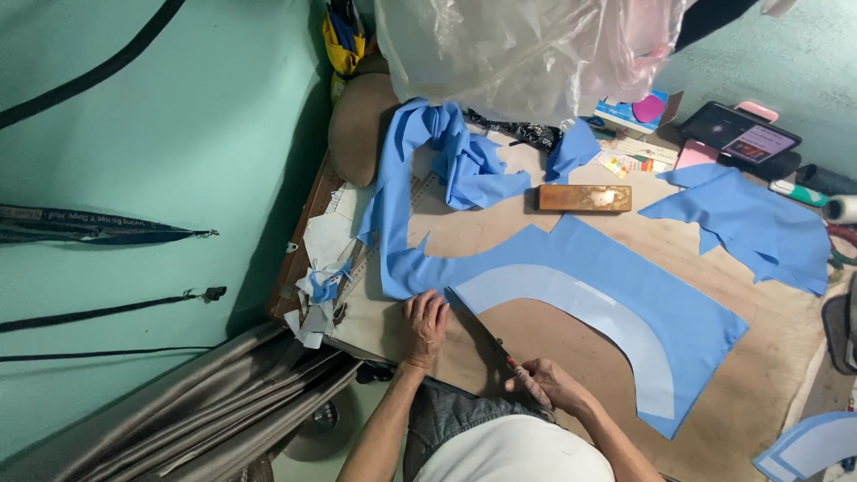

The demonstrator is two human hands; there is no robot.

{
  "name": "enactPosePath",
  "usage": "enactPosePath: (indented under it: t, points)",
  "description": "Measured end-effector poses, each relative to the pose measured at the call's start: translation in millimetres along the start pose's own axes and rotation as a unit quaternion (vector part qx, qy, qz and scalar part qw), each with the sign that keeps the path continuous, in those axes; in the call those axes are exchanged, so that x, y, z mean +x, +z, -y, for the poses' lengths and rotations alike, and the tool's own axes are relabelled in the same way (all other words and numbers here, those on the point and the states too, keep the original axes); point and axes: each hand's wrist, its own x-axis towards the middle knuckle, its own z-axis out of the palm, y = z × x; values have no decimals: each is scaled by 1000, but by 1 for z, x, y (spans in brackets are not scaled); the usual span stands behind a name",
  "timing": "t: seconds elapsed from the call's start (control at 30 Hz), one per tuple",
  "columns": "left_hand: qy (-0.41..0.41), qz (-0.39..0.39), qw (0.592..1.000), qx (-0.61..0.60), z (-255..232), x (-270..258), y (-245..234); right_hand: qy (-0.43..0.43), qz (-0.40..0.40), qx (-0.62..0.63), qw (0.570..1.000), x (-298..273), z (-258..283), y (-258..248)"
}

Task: The person cuts light blue fabric using shears, following a curved paper pattern placed on a work table. They trim the fabric along the pattern's edge, remove the cut piece, and repeat the process with another fabric piece.

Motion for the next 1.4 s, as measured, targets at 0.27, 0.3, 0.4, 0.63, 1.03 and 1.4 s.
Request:
enactPosePath:
  t: [0.27,0.3,0.4,0.63,1.03,1.4]
  points:
    - [37,6,999,12,21,-17,18,24,-27,-20,999,16,-28,-8]
    - [59,15,998,-15,11,-16,15,26,-50,7,998,11,-46,-15]
    - [40,-6,999,1,-3,-13,2,-123,-28,-174,977,-20,-81,-23]
    - [182,62,979,-70,-62,-10,35,-63,-88,118,987,-85,-228,6]
    - [300,164,919,-197,-291,-46,154,145,-152,612,763,-86,-445,36]
    - [435,233,860,-132,-315,-62,157,143,-53,602,784,-137,-401,-44]
